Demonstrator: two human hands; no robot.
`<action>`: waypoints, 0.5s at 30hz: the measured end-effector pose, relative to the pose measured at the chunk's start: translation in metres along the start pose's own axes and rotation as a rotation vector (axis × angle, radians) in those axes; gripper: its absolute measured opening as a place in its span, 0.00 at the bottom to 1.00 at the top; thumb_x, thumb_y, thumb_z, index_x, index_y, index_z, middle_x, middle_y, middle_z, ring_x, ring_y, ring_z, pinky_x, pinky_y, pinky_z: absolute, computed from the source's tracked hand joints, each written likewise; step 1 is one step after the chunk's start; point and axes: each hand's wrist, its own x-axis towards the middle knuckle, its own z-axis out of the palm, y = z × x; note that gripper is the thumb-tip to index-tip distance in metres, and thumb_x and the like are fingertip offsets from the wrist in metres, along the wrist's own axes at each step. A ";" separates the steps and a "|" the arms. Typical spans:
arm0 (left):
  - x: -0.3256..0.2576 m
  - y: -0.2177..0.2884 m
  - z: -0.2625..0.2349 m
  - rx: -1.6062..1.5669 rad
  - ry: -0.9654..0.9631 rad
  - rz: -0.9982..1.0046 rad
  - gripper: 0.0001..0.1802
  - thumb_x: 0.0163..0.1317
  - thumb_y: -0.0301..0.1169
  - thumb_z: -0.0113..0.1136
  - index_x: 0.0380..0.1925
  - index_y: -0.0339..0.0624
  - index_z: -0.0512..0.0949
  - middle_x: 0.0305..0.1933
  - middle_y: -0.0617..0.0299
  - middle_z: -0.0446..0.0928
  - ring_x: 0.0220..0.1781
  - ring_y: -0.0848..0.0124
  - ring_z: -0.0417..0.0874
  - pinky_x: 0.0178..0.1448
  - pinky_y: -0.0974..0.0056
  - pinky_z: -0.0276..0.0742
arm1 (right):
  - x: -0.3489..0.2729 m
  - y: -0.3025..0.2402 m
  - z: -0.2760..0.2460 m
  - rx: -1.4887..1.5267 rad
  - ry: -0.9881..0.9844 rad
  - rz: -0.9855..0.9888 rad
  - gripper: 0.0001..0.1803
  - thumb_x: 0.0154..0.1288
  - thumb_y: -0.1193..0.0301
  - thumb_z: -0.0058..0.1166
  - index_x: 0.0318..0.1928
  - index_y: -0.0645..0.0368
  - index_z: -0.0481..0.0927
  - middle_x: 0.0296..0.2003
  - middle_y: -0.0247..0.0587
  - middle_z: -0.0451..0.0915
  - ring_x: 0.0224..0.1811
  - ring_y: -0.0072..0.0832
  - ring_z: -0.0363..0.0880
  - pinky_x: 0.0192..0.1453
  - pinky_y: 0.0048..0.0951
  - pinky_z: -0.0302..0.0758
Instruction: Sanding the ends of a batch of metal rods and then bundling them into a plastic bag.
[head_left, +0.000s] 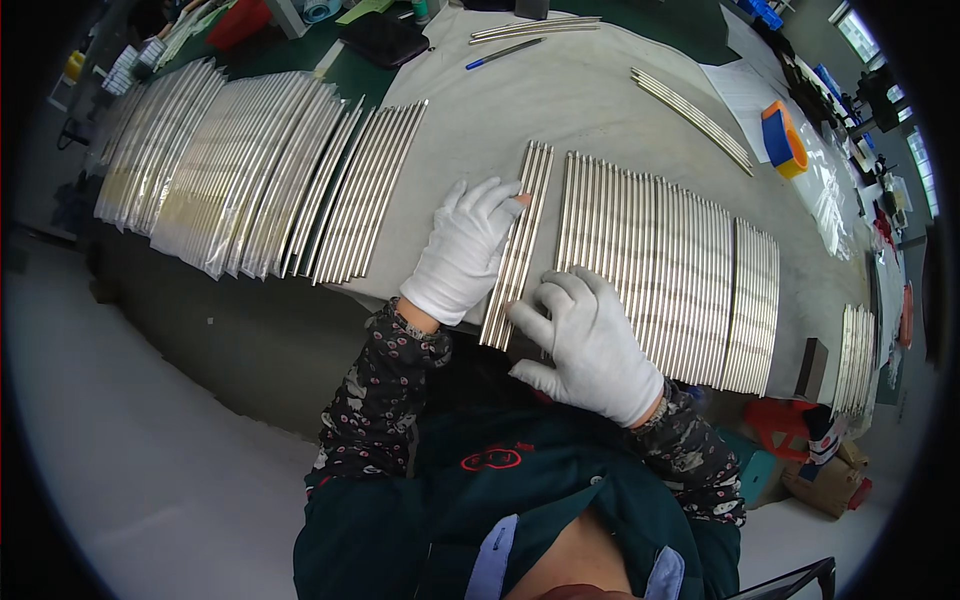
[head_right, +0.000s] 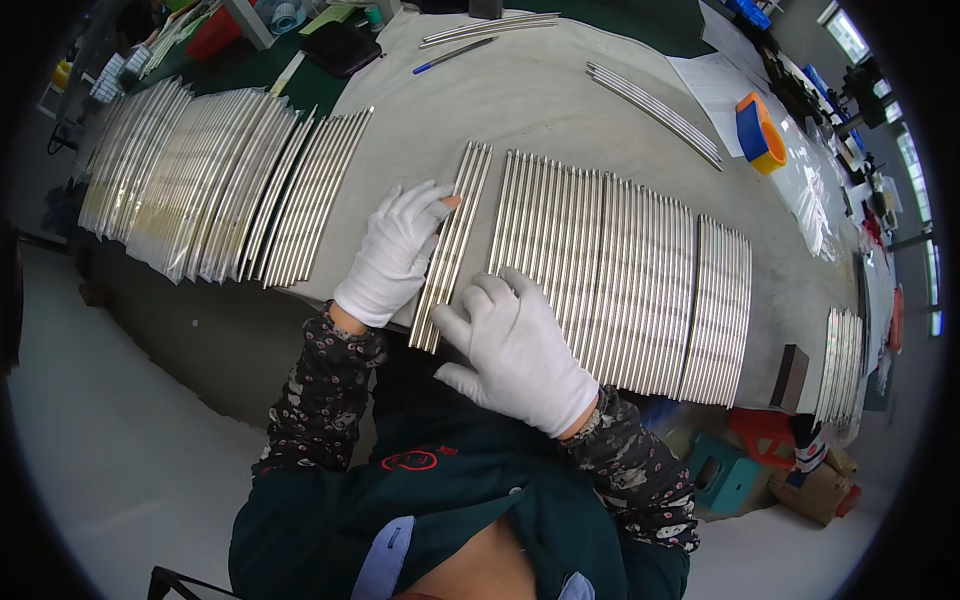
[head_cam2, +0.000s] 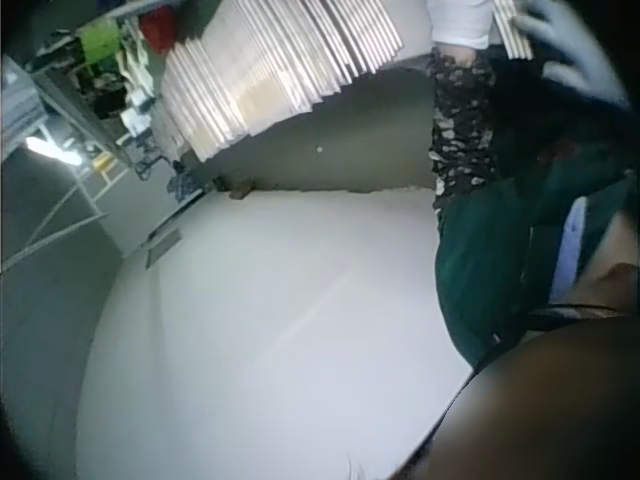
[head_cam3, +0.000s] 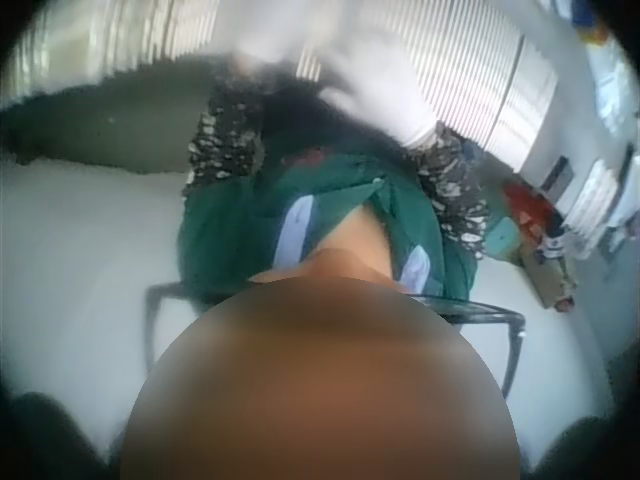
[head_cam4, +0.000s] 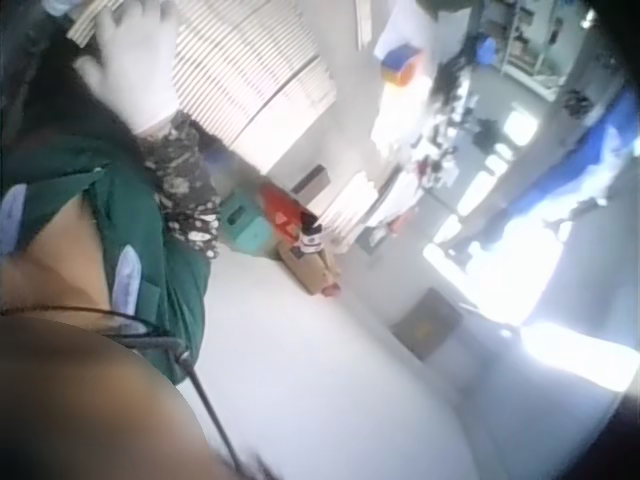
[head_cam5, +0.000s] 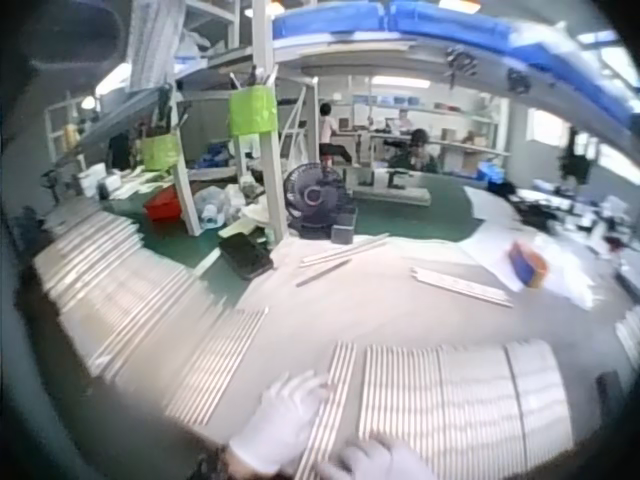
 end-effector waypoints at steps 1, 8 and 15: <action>0.000 0.000 0.000 0.001 -0.001 -0.002 0.26 0.51 0.22 0.51 0.55 0.43 0.70 0.59 0.58 0.69 0.66 0.58 0.64 0.72 0.46 0.52 | 0.001 0.000 0.000 -0.017 -0.011 0.004 0.25 0.46 0.54 0.64 0.41 0.55 0.76 0.41 0.42 0.72 0.54 0.40 0.69 0.63 0.43 0.62; 0.001 -0.004 0.003 -0.035 0.045 0.013 0.26 0.55 0.20 0.47 0.57 0.43 0.68 0.58 0.54 0.71 0.63 0.54 0.67 0.69 0.44 0.58 | 0.007 0.002 0.004 0.046 0.004 -0.036 0.26 0.46 0.53 0.63 0.43 0.56 0.77 0.44 0.46 0.71 0.54 0.42 0.68 0.62 0.43 0.62; 0.001 -0.012 -0.004 -0.260 0.201 0.000 0.23 0.56 0.22 0.49 0.55 0.39 0.70 0.53 0.53 0.74 0.58 0.54 0.73 0.67 0.50 0.62 | 0.017 -0.004 0.009 0.071 0.110 -0.056 0.26 0.44 0.54 0.64 0.39 0.59 0.77 0.45 0.49 0.70 0.54 0.43 0.68 0.61 0.44 0.63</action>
